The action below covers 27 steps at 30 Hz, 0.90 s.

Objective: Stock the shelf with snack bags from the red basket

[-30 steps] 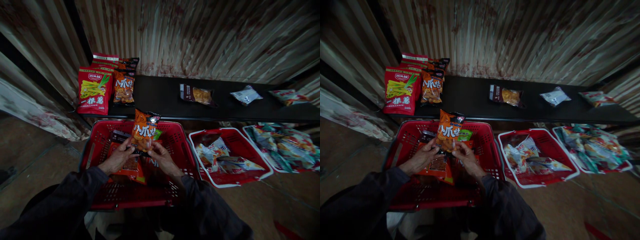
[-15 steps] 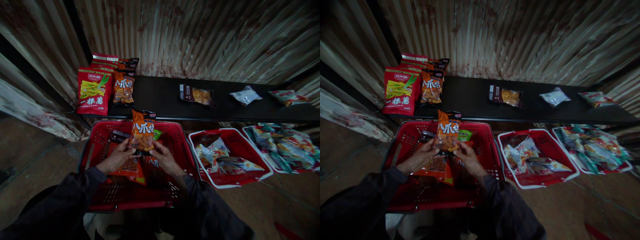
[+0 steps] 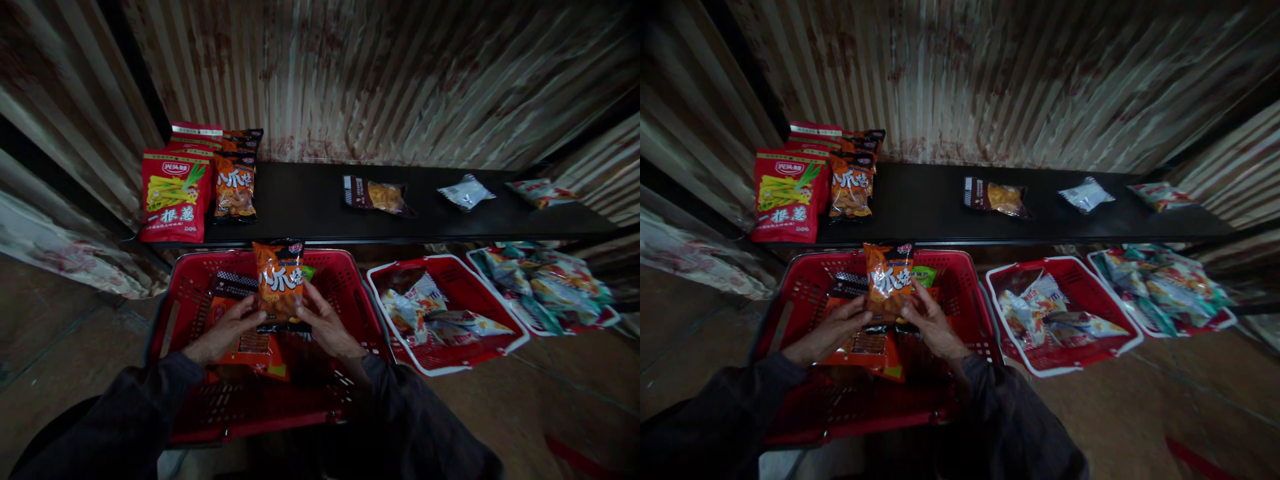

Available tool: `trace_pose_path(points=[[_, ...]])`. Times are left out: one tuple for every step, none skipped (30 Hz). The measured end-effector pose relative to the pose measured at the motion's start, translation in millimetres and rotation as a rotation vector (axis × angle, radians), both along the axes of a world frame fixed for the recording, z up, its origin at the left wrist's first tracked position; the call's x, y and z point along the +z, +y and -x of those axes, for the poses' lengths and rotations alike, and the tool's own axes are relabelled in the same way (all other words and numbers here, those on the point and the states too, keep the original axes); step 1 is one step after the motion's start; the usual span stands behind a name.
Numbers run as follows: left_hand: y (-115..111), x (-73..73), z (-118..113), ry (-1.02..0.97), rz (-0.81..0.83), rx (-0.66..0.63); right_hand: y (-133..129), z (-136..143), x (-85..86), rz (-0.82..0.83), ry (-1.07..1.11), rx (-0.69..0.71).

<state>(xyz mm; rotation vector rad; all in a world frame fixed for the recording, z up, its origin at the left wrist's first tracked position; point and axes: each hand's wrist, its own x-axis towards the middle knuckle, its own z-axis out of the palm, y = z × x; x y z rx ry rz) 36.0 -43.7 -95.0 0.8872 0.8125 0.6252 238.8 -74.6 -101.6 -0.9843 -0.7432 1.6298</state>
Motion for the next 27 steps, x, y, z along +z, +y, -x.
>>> trace_pose_path(points=[[2.2,0.3,1.8,0.025,-0.014,0.036,-0.4,-0.9,1.1,0.004,-0.004,-0.009],[4.4,0.4,3.6,0.054,-0.027,0.075,-0.5,-1.8,1.8,0.012,-0.007,-0.023],[6.5,0.4,5.5,0.085,-0.041,0.107,-0.4,-2.8,2.2,0.026,-0.008,-0.038],[8.3,0.1,7.1,0.113,-0.062,0.129,-0.1,-3.8,2.2,0.04,-0.005,-0.056],[9.7,-0.1,8.5,0.131,-0.09,0.143,0.3,-4.5,2.0,0.053,0.0,-0.068],[10.6,-0.2,9.4,0.139,-0.122,0.153,0.7,-5.0,1.6,0.061,0.004,-0.074],[11.1,-0.2,10.1,0.137,-0.153,0.164,1.0,-5.1,1.2,0.063,0.005,-0.076],[11.2,0.1,10.4,0.129,-0.183,0.178,1.1,-4.8,0.9,0.059,-0.001,-0.078],[10.9,0.7,10.4,0.125,-0.212,0.195,1.0,-4.1,0.8,0.05,-0.011,-0.083],[10.2,1.5,10.2,0.127,-0.239,0.209,0.6,-3.1,0.9,0.037,-0.022,-0.091],[9.2,2.4,9.8,0.135,-0.261,0.217,0.0,-1.7,1.2,0.024,-0.036,-0.097],[8.1,3.5,9.4,0.147,-0.278,0.216,-0.7,-0.3,1.7,0.009,-0.054,-0.1],[6.8,4.4,8.9,0.162,-0.288,0.209,-1.5,1.0,2.2,-0.009,-0.081,-0.102],[5.4,5.2,8.4,0.177,-0.291,0.196,-2.4,2.0,2.8,-0.032,-0.116,-0.104],[4.1,5.6,7.9,0.191,-0.29,0.182,-3.3,2.6,3.3,-0.058,-0.158,-0.104],[2.9,5.6,7.5,0.2,-0.29,0.169,-4.3,2.7,3.7,-0.085,-0.206,-0.1],[1.8,5.2,7.1,0.201,-0.29,0.154,-5.3,2.2,4.1,-0.113,-0.256,-0.09],[0.6,4.4,6.8,0.194,-0.287,0.138,-6.5,1.3,4.4,-0.144,-0.309,-0.075],[-0.5,3.2,6.5,0.179,-0.281,0.123,-7.7,0.1,4.8,-0.181,-0.371,-0.055],[-1.7,1.7,6.2,0.158,-0.268,0.109,-9.1,-1.1,5.1,-0.227,-0.448,-0.031],[-3.1,0.1,5.9,0.13,-0.246,0.1,-10.6,-2.1,5.6,-0.284,-0.535,-0.008],[-4.7,-1.5,5.4,0.093,-0.216,0.094,-12.3,-2.8,6.0,-0.35,-0.626,0.015],[-6.5,-2.9,4.9,0.048,-0.181,0.088,-14.1,-3.1,6.4,-0.42,-0.715,0.041],[-8.5,-4.1,4.1,-0.002,-0.144,0.082,-15.9,-2.8,6.6,-0.488,-0.797,0.071],[-10.5,-5.0,3.2,-0.051,-0.104,0.074,-17.7,-2.0,6.7,-0.551,-0.866,0.107],[-12.3,-5.5,2.2,-0.091,-0.058,0.065,-19.4,-1.0,6.5,-0.608,-0.918,0.145],[-13.8,-5.5,1.2,-0.119,-0.007,0.058,-21.0,0.2,6.2,-0.657,-0.956,0.18]])
